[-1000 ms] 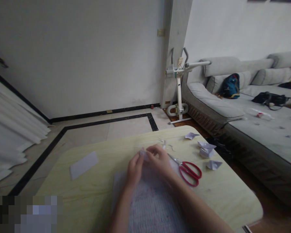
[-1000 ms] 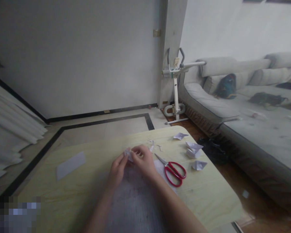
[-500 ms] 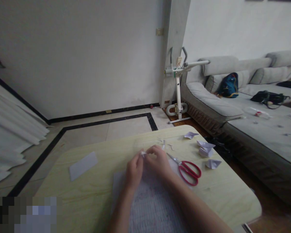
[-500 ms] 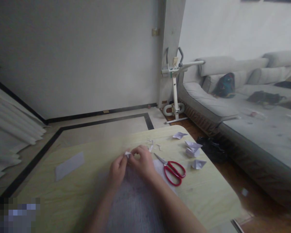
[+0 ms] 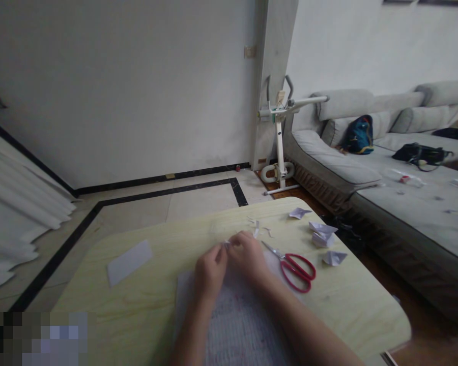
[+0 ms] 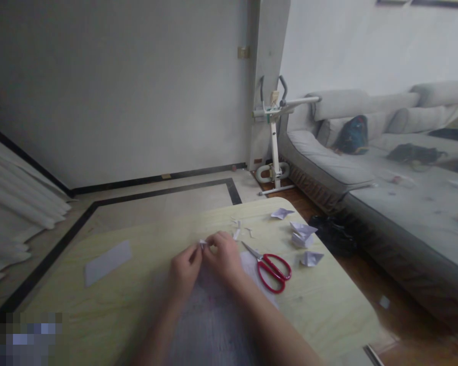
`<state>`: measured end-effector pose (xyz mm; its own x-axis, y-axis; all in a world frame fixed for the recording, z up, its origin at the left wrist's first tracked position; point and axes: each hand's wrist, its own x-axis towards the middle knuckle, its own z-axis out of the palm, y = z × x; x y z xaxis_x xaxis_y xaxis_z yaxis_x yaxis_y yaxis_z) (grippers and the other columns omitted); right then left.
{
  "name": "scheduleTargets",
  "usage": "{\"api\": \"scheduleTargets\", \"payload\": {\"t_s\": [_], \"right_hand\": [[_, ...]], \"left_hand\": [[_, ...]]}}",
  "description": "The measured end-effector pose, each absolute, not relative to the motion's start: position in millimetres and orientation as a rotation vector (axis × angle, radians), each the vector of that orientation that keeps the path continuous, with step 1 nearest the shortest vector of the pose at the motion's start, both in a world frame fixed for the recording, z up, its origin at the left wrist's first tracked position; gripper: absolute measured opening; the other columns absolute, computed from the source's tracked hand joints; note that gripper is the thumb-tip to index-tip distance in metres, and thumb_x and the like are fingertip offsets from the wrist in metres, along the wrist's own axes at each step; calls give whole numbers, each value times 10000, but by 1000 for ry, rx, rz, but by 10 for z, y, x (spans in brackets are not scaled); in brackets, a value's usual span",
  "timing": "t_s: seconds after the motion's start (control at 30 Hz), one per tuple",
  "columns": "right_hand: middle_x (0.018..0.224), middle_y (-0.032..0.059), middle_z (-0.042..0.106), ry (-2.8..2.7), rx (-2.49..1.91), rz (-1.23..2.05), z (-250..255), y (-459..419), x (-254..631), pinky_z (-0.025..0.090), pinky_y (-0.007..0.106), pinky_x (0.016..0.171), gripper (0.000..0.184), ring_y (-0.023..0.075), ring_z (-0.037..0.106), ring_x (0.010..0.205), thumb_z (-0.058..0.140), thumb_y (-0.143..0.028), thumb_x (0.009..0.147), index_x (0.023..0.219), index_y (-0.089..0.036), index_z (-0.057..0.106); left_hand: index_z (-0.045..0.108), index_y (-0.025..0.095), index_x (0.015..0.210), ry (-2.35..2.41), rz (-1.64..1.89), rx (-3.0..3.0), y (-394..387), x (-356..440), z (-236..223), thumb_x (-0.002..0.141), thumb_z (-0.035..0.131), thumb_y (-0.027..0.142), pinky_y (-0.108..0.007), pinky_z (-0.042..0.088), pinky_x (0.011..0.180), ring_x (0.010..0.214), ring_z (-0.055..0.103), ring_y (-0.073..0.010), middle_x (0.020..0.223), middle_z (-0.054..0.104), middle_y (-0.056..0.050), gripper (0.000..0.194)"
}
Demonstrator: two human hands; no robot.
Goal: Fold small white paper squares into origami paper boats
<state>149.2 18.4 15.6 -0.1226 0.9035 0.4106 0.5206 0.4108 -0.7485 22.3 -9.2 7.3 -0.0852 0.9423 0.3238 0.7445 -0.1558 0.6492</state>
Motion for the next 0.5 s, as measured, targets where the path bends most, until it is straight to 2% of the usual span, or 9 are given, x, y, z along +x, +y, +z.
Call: {"api": "scheduleTargets", "payload": {"t_s": [0.13, 0.5], "right_hand": [[693, 6, 566, -1769, -1274, 492, 157, 170, 1479, 363, 248, 626, 77, 147, 497, 682, 575, -118, 706, 674, -188, 575], [699, 10, 583, -1776, -1245, 509, 150, 160, 1473, 374, 244, 626, 105, 148, 516, 693, 559, -108, 713, 708, -194, 620]], "left_hand": [[671, 173, 760, 1895, 1055, 1980, -84, 237, 42, 874, 414, 317, -193, 362, 537, 561, 592, -137, 640, 670, -56, 316], [680, 166, 777, 1881, 1097, 1943, -87, 230, 68, 872, 417, 322, -202, 384, 550, 567, 603, -148, 646, 674, -67, 320]]}}
